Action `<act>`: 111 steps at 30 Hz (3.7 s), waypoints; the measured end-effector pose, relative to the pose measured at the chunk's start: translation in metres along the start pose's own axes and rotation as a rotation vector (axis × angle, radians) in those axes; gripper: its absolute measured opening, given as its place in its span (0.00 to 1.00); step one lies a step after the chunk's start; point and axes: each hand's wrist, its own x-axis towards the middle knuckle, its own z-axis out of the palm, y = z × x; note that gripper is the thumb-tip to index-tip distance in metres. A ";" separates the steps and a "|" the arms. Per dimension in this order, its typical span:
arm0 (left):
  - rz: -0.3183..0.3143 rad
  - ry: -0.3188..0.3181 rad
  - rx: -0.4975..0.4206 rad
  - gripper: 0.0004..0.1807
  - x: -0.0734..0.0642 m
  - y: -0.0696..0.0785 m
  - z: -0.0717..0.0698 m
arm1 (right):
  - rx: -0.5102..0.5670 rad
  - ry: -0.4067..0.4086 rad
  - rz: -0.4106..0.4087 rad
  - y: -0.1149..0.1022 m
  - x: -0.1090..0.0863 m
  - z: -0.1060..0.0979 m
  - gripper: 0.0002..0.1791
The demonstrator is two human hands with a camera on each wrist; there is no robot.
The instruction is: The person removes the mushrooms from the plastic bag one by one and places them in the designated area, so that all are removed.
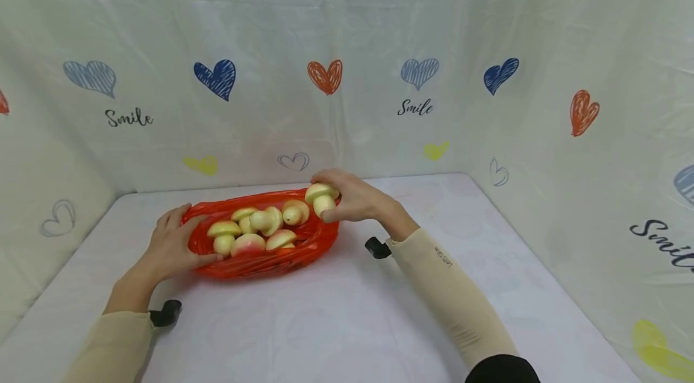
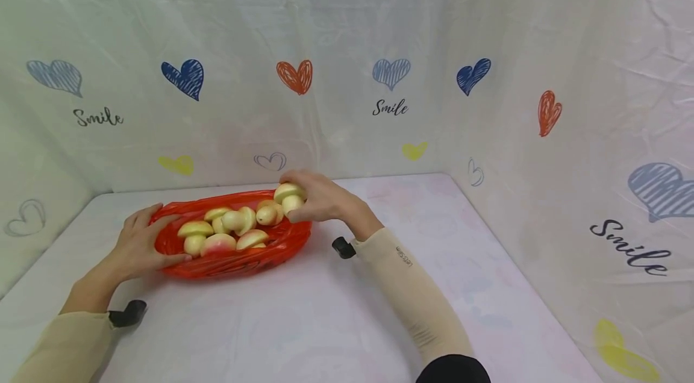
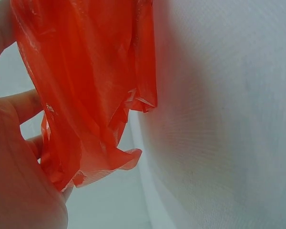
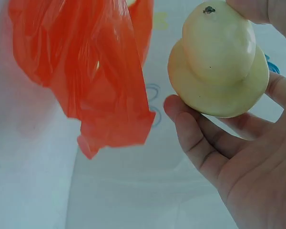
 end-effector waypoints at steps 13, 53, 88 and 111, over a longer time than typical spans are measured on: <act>0.017 0.010 -0.004 0.49 0.002 0.000 0.005 | 0.017 0.181 -0.007 0.035 -0.027 -0.019 0.34; 0.025 0.029 0.003 0.49 -0.005 -0.002 0.003 | -0.051 0.226 0.243 0.108 -0.042 0.011 0.34; 0.043 0.033 0.008 0.48 -0.001 -0.002 0.000 | -0.073 0.083 0.373 0.111 -0.036 0.027 0.36; 0.040 0.021 0.005 0.48 0.000 -0.005 0.003 | -0.062 0.076 0.436 0.111 -0.037 0.028 0.45</act>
